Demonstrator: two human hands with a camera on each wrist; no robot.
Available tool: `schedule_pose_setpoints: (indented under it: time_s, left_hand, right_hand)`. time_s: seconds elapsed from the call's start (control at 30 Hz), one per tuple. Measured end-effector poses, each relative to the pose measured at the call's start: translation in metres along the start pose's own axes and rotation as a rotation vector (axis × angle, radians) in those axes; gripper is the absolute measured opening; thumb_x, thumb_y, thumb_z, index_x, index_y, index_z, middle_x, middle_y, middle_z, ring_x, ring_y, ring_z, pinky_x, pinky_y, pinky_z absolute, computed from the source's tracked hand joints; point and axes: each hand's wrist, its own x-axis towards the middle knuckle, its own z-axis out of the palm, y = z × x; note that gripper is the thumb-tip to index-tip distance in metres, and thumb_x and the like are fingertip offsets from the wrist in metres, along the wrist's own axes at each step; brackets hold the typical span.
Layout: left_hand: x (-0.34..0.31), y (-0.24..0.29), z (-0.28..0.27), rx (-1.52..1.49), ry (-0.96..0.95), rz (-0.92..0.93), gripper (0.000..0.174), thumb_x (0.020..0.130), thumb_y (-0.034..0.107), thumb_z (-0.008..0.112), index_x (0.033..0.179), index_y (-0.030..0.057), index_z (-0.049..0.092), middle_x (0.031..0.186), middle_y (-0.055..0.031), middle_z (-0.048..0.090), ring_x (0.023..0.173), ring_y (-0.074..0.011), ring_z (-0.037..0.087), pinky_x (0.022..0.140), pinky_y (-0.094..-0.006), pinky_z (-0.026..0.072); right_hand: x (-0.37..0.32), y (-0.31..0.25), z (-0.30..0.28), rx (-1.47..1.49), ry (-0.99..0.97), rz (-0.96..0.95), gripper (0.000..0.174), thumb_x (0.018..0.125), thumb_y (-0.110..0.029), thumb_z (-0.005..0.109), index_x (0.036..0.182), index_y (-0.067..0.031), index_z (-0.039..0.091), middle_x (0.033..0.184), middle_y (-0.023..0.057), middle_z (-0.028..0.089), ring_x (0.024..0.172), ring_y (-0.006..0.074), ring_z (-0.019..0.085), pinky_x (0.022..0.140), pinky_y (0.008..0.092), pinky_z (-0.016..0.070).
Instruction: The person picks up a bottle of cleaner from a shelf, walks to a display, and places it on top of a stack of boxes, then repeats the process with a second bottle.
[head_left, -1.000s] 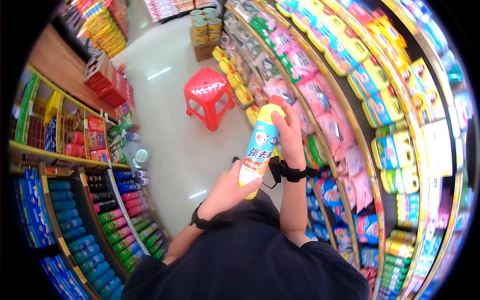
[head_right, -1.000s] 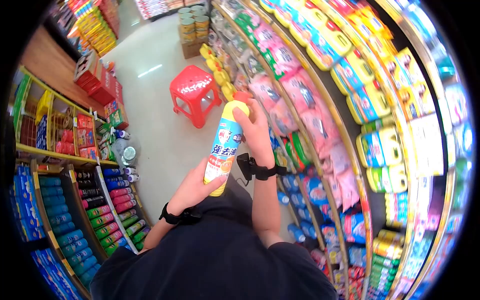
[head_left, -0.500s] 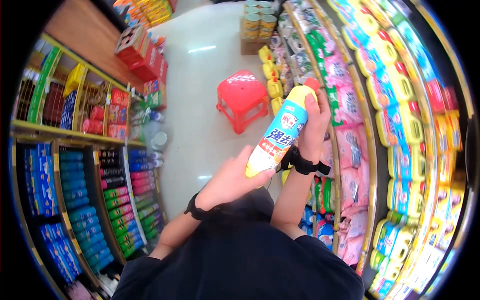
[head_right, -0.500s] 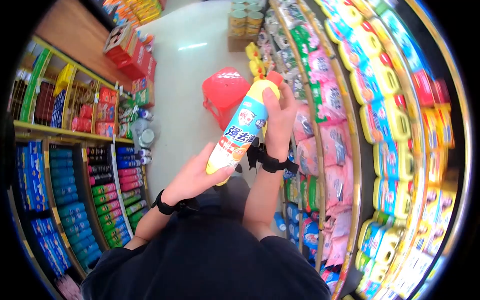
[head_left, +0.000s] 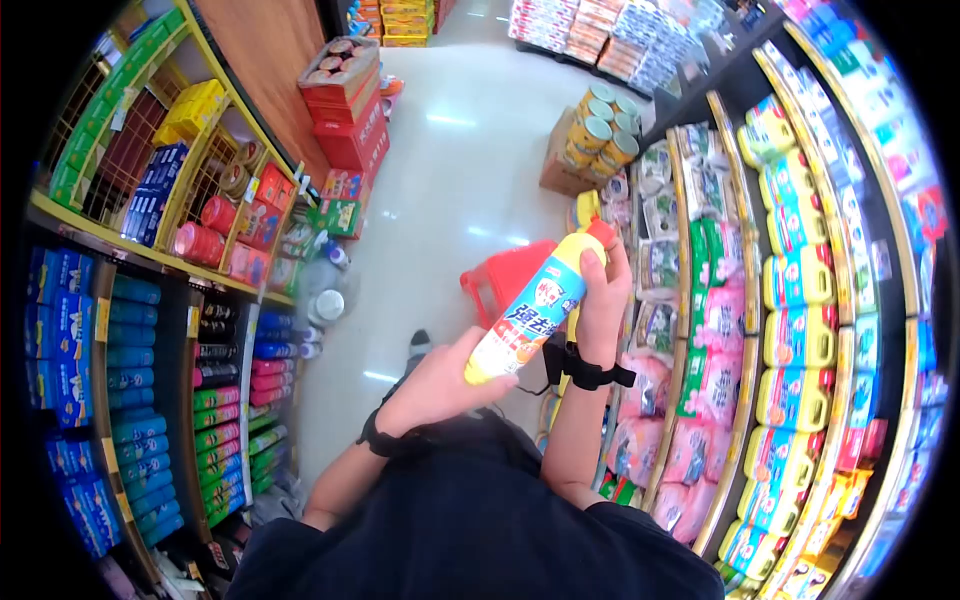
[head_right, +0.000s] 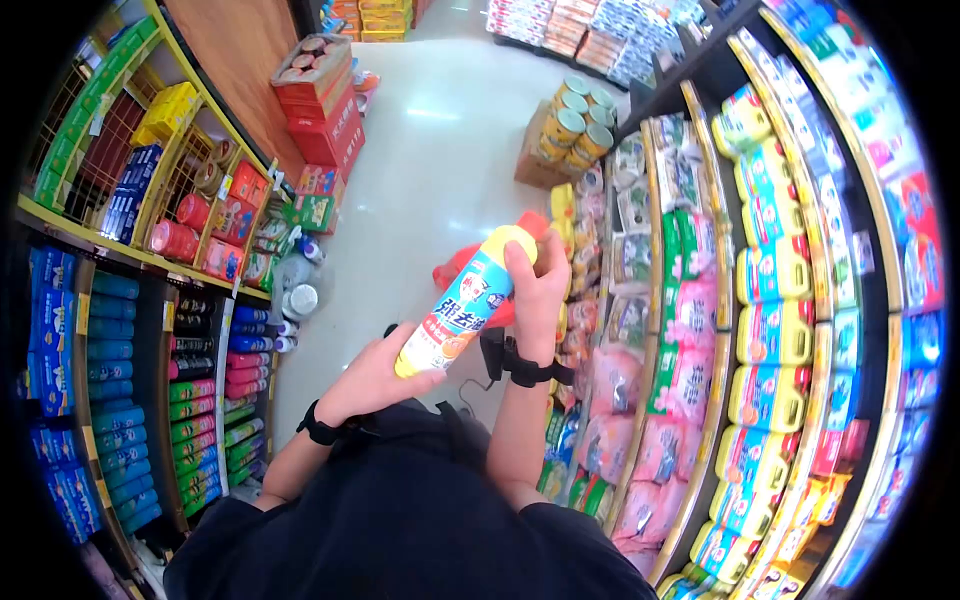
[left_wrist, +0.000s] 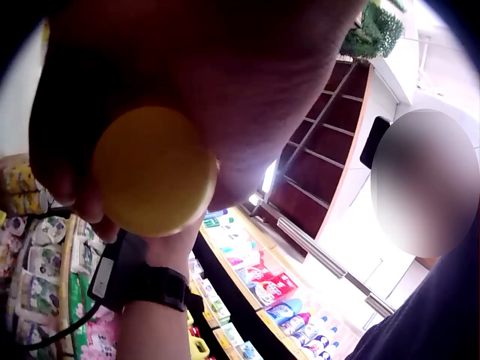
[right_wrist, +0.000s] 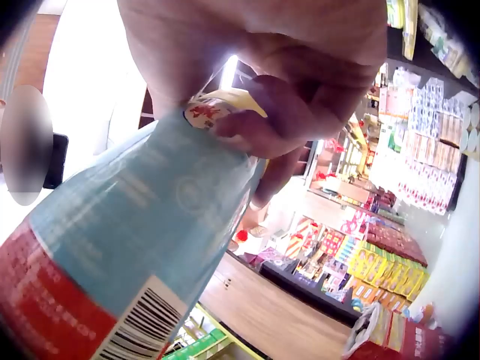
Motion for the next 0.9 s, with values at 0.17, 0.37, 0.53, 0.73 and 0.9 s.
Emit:
schedule_pose_setpoints:
  time_s: [0.17, 0.37, 0.53, 0.73, 0.9]
  left_hand:
    - [0.040, 0.011, -0.093, 0.056, 0.004, 0.072, 0.064, 0.075, 0.034, 0.088, 0.121, 0.0012, 0.057, 0.103, -0.0157, 0.073, 0.094, -0.0279, 0.073, 0.082, -0.0391, 0.0559]
    - [0.092, 0.020, -0.157, -0.038, 0.018, 0.085, 0.058, 0.076, 0.029, 0.085, 0.119, 0.0021, 0.056, 0.103, -0.0170, 0.072, 0.096, -0.0309, 0.072, 0.084, -0.0402, 0.0556]
    - [0.140, 0.010, -0.171, -0.168, 0.039, 0.101, 0.061, 0.078, 0.026, 0.083, 0.126, 0.0025, 0.053, 0.108, -0.0180, 0.071, 0.102, -0.0342, 0.071, 0.088, -0.0416, 0.0550]
    - [0.218, 0.013, -0.209, -0.280, 0.102, 0.048, 0.069, 0.080, 0.026, 0.081, 0.136, 0.0028, 0.050, 0.127, -0.0167, 0.065, 0.117, -0.0294, 0.064, 0.098, -0.0387, 0.0503]
    - [0.290, 0.054, -0.244, 0.026, 0.231, 0.019, 0.072, 0.080, 0.026, 0.081, 0.139, 0.0029, 0.049, 0.124, -0.0172, 0.067, 0.113, -0.0283, 0.067, 0.097, -0.0389, 0.0514]
  right_hand:
    - [0.067, 0.024, 0.081, 0.020, -0.046, 0.034, 0.024, 0.099, -0.018, 0.063, 0.117, -0.0039, 0.056, 0.101, 0.0025, 0.063, 0.087, 0.0077, 0.059, 0.074, 0.0236, 0.0485]
    - [0.141, 0.042, 0.109, -0.004, -0.138, 0.032, 0.048, 0.103, -0.028, 0.055, 0.141, -0.0004, 0.047, 0.113, 0.0080, 0.064, 0.094, 0.0162, 0.065, 0.083, 0.0308, 0.0539]
    - [0.195, 0.054, 0.130, 0.096, -0.262, 0.120, 0.041, 0.102, -0.021, 0.059, 0.137, -0.0020, 0.047, 0.113, 0.0045, 0.062, 0.102, 0.0120, 0.059, 0.093, 0.0266, 0.0475]
    - [0.305, 0.064, 0.177, -0.017, -0.481, 0.086, 0.039, 0.100, -0.019, 0.063, 0.133, -0.0038, 0.048, 0.102, 0.0055, 0.067, 0.084, 0.0098, 0.063, 0.069, 0.0251, 0.0516]
    - [0.406, 0.069, 0.201, 0.084, -0.539, -0.011, 0.042, 0.100, -0.021, 0.066, 0.135, -0.0047, 0.048, 0.103, 0.0046, 0.067, 0.086, 0.0082, 0.061, 0.067, 0.0226, 0.0489]
